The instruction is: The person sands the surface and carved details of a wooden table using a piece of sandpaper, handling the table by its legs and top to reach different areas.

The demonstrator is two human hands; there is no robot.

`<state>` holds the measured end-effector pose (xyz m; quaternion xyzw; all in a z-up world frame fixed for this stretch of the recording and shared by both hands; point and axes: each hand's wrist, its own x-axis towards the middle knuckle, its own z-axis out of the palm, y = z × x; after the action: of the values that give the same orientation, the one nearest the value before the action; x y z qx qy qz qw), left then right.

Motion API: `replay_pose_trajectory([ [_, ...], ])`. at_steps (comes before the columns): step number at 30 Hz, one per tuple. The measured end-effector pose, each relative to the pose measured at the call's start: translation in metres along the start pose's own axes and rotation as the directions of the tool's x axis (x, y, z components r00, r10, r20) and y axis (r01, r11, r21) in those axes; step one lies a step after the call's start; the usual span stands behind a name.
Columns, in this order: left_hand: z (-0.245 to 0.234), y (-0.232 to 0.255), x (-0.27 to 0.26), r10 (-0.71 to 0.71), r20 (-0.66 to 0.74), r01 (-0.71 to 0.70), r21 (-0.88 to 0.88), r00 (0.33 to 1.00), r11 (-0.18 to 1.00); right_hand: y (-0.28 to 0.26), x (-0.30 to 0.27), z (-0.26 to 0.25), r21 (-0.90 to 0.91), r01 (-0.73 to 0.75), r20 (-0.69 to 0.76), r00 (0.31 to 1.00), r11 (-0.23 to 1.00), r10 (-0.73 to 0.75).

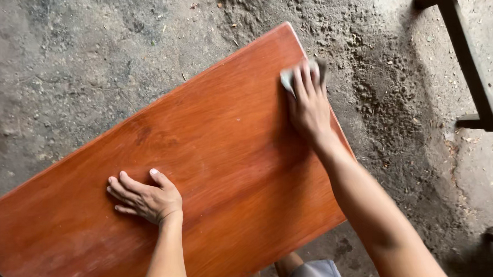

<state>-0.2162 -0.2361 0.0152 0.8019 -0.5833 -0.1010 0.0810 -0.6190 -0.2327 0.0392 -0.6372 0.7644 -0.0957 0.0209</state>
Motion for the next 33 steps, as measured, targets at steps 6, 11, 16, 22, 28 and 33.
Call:
replay_pose_trajectory([
  [6, 0.002, -0.003, -0.002, -0.004, 0.023, 0.004, 0.012, 1.000, 1.000, 0.013, 0.048, 0.033, -0.082, -0.066, 0.026, 0.997, 0.994, 0.068],
  [11, 0.003, -0.003, 0.000, -0.006, 0.014, 0.006, 0.011, 1.000, 1.000, -0.025, -0.146, -0.031, -0.053, -0.414, -0.076, 0.909, 0.909, 0.410],
  [16, 0.006, -0.004, 0.003, -0.016, 0.020, 0.016, 0.011, 1.000, 1.000, -0.158, -0.175, 0.000, 0.133, -0.076, 0.272, 0.962, 0.988, 0.037],
  [22, 0.003, -0.005, 0.000, -0.031, 0.037, 0.030, 0.015, 0.999, 0.999, -0.102, -0.097, 0.030, 0.129, 0.257, 0.423, 0.859, 0.958, -0.288],
  [28, 0.010, -0.009, 0.003, -0.032, 0.050, 0.032, 0.001, 0.998, 0.999, -0.012, -0.194, -0.005, -0.129, -0.275, -0.035, 0.961, 0.953, 0.273],
  [33, 0.017, -0.017, 0.003, 0.187, 0.019, -0.187, 0.013, 0.982, 0.982, -0.131, -0.334, -0.018, 0.158, -0.238, 0.032, 0.971, 0.958, 0.236],
])
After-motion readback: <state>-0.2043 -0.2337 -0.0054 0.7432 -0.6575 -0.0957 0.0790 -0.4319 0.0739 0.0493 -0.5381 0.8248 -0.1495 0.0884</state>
